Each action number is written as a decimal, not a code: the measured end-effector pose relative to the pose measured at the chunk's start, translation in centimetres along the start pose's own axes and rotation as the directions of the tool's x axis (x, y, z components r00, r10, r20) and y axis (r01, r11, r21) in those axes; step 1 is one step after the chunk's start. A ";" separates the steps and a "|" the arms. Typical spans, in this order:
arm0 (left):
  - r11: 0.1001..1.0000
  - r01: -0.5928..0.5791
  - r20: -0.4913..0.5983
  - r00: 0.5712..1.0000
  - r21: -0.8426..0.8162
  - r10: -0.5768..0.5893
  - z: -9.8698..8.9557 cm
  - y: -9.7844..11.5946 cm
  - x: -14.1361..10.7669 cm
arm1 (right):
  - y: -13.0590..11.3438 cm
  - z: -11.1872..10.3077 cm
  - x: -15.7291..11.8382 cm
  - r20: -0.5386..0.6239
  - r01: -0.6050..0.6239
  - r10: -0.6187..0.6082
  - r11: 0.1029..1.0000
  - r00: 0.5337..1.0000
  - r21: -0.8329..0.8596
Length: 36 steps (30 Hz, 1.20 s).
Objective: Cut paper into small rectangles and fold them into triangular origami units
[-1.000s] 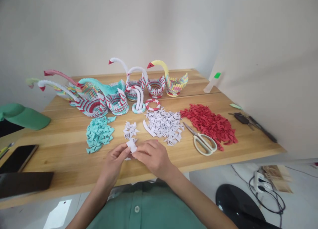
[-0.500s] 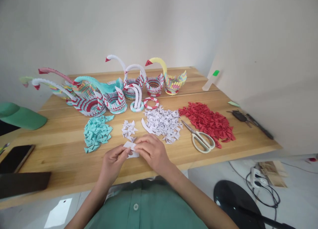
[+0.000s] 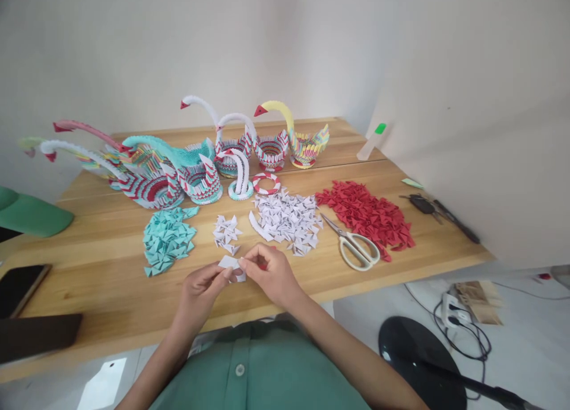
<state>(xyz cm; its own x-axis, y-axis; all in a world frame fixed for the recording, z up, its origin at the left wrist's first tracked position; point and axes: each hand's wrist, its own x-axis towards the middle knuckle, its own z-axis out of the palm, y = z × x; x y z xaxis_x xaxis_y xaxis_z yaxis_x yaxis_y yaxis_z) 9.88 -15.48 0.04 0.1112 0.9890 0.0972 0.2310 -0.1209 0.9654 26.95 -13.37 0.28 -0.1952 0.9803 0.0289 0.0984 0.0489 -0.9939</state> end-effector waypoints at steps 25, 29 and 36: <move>0.956 0.228 0.123 0.970 -0.184 -0.208 -0.3 -0.4 1.1 | -0.8 -0.5 0.4 0.103 0.068 -0.054 0.988 0.993 -0.139; 0.915 0.286 0.097 0.958 -0.283 -0.270 -0.2 -0.2 1.1 | -0.9 -0.2 0.5 0.064 0.111 -0.101 0.978 0.993 -0.178; 0.888 0.300 0.055 0.952 -0.350 -0.300 -0.3 -0.1 1.0 | -0.2 -0.1 0.2 0.059 0.095 -0.085 0.976 0.995 -0.196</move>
<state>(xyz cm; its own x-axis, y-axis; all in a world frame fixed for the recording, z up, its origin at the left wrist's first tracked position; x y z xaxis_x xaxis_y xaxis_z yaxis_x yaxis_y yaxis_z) 9.65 -14.42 0.09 0.0900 0.9735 -0.2102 -0.0994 0.2188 0.9707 26.97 -13.15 0.53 -0.2603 0.9596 0.1072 0.2688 0.1787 -0.9465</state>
